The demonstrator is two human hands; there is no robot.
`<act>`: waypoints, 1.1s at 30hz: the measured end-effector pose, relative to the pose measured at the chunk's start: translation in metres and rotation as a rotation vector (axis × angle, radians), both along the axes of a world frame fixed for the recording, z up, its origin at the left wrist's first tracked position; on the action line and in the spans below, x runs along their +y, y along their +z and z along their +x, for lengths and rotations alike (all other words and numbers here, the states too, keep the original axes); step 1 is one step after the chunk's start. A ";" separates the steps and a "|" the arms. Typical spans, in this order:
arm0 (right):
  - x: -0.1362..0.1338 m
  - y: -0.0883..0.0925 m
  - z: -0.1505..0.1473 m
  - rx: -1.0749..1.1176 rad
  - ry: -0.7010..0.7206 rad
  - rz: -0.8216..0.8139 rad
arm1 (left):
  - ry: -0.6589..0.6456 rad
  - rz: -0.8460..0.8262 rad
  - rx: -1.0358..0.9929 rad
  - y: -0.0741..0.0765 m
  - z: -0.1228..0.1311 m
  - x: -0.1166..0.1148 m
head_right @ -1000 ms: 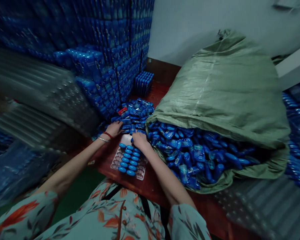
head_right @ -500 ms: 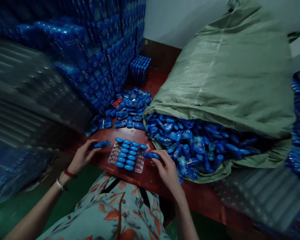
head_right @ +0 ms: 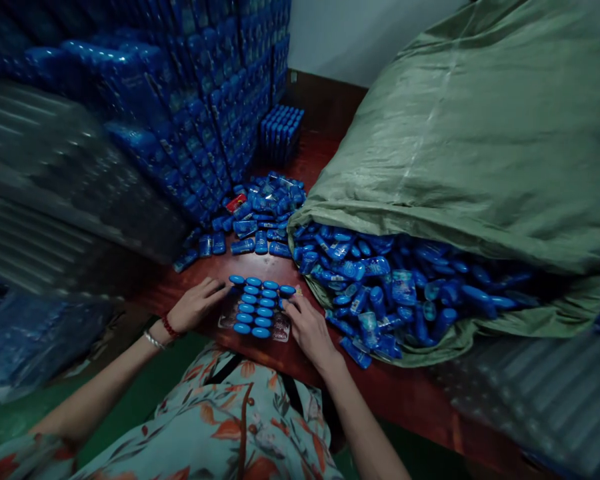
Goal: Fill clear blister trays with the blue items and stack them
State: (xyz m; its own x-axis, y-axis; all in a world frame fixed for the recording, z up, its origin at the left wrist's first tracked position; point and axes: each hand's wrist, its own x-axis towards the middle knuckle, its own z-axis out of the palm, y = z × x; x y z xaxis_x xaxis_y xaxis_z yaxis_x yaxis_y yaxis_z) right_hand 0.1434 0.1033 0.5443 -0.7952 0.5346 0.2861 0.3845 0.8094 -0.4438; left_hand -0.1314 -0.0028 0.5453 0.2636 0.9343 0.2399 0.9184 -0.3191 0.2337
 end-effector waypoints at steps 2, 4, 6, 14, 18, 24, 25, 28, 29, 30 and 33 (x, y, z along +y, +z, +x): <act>0.004 0.016 -0.005 -0.126 0.010 -0.039 | -0.057 -0.113 0.109 0.012 0.008 0.007; 0.008 0.026 -0.011 -0.227 0.010 -0.049 | -0.105 -0.201 0.192 0.021 0.018 0.016; 0.011 0.031 -0.015 -0.278 0.004 -0.041 | -0.132 -0.258 0.241 0.025 0.028 0.026; 0.018 0.017 0.000 0.004 -0.055 -0.251 | -0.118 -0.298 0.239 0.026 0.017 0.035; 0.010 0.016 0.004 -0.028 -0.049 -0.217 | -0.070 -0.282 0.222 0.022 0.015 0.025; 0.004 0.033 -0.023 -0.460 0.020 0.027 | -0.096 -0.301 0.272 0.017 0.038 0.035; 0.004 0.035 -0.027 -0.515 0.019 0.051 | -0.098 -0.303 0.284 0.018 0.039 0.037; 0.000 0.038 -0.030 -0.583 -0.020 0.109 | -0.069 -0.269 0.249 0.017 0.033 0.035; -0.002 0.039 -0.029 -0.586 -0.047 0.127 | -0.057 -0.245 0.206 0.016 0.028 0.032; -0.004 0.041 -0.028 -0.583 -0.080 0.143 | -0.048 -0.215 0.147 0.014 0.021 0.028; -0.002 0.052 -0.029 -0.550 -0.154 0.157 | 0.053 -0.087 -0.084 0.007 -0.002 0.020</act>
State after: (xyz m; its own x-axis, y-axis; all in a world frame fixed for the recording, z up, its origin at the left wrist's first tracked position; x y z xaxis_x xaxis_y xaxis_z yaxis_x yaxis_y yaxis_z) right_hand 0.1140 0.1016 0.5967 -0.7656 0.6405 -0.0604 0.6426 0.7658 -0.0253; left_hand -0.1338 0.0171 0.5522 0.1960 0.9647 0.1760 0.9096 -0.2459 0.3349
